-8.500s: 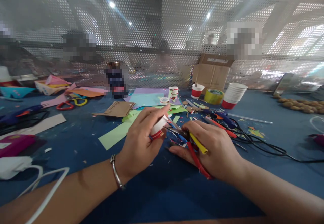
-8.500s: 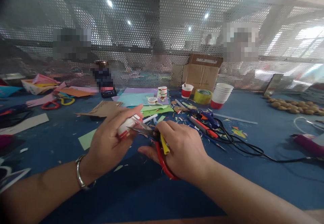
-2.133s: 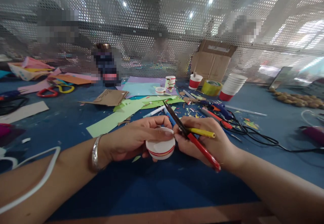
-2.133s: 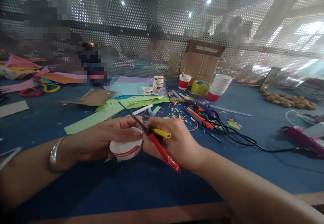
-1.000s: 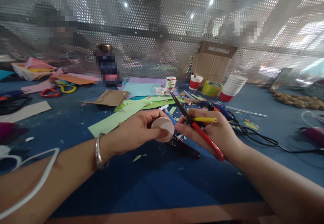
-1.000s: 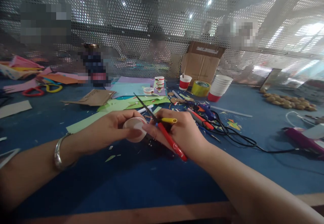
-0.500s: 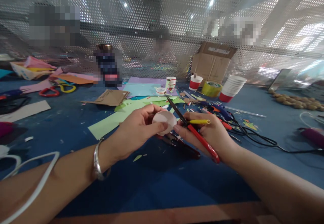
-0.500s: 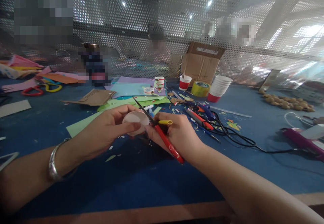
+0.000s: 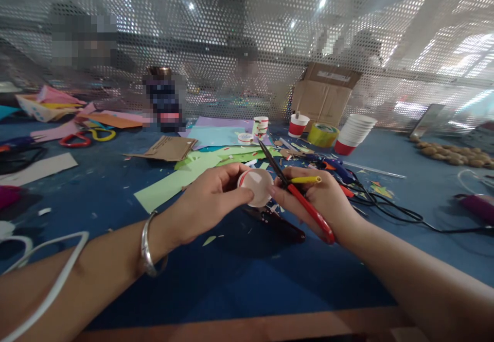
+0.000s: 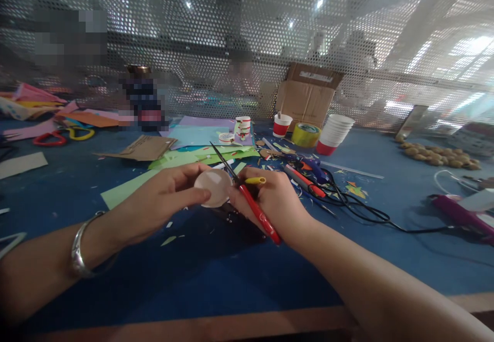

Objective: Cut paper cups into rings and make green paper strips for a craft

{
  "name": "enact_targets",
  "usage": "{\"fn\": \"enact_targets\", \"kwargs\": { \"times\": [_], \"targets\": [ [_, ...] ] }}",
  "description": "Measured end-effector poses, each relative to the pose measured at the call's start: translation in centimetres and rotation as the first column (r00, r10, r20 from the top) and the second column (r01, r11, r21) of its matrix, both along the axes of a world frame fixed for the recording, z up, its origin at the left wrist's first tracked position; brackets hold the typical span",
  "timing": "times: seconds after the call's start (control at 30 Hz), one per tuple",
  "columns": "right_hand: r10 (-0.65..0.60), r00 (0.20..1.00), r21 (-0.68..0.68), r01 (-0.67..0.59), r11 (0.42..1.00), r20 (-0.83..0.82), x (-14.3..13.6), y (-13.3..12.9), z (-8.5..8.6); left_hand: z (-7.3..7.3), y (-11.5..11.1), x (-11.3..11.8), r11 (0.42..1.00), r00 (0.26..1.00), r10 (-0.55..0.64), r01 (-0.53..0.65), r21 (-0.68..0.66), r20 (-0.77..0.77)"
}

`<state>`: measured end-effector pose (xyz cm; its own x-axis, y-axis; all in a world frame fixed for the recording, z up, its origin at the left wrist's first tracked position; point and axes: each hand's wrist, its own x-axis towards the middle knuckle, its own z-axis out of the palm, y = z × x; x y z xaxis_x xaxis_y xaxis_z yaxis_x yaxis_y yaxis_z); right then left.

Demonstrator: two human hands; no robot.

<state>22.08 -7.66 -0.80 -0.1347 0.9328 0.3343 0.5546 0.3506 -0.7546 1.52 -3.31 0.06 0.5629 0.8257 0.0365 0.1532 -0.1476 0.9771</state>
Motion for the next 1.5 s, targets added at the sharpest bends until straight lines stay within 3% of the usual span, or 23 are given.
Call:
{"fn": "enact_targets", "kwargs": {
  "times": [0.17, 0.27, 0.47, 0.6, 0.83, 1.13, 1.3, 1.4, 1.5],
  "targets": [
    [0.009, 1.0, -0.02, -0.009, 1.0, -0.007, 0.2, 0.1, -0.1, -0.4, 0.5, -0.1, 0.998, 0.997, 0.055, -0.057, 0.029, 0.05],
    [-0.025, 0.998, 0.007, 0.024, 1.0, 0.057, 0.4, 0.2, 0.0, -0.3, 0.8, -0.4, 0.98, 0.992, 0.121, -0.127, 0.155, 0.044],
    [-0.09, 0.967, 0.014, 0.089, 0.996, 0.24, 0.6, 0.4, 0.3, 0.4, 0.9, -1.1, 0.836, 0.948, 0.309, -0.23, 0.498, -0.08],
    [-0.13, 0.919, 0.002, 0.139, 0.99, 0.372, 0.7, 0.5, 0.2, 0.3, 1.1, -1.5, 0.768, 0.921, 0.379, -0.262, 0.584, -0.085],
    [-0.088, 0.87, -0.085, 0.148, 0.985, 0.485, 0.7, 0.7, -0.3, 0.4, 1.3, -1.5, 0.693, 0.911, 0.39, -0.196, 0.693, -0.132],
    [-0.078, 0.815, -0.095, 0.161, 0.982, 0.574, 0.8, 0.9, -1.0, 0.7, 0.8, -1.4, 0.631, 0.888, 0.401, -0.087, 0.771, -0.227],
    [-0.1, 0.798, -0.065, 0.171, 0.983, 0.594, 0.8, 0.8, -1.1, 0.8, 0.8, -1.5, 0.632, 0.907, 0.355, -0.056, 0.773, -0.224],
    [-0.124, 0.747, -0.001, 0.165, 0.986, 0.653, 0.9, 0.8, -1.0, 0.7, 1.0, -1.5, 0.648, 0.913, 0.33, -0.033, 0.761, -0.241],
    [-0.137, 0.708, 0.018, 0.173, 0.985, 0.692, 0.8, 0.7, -0.7, 0.5, 1.3, -1.5, 0.628, 0.901, 0.359, -0.042, 0.777, -0.242]
  ]
}}
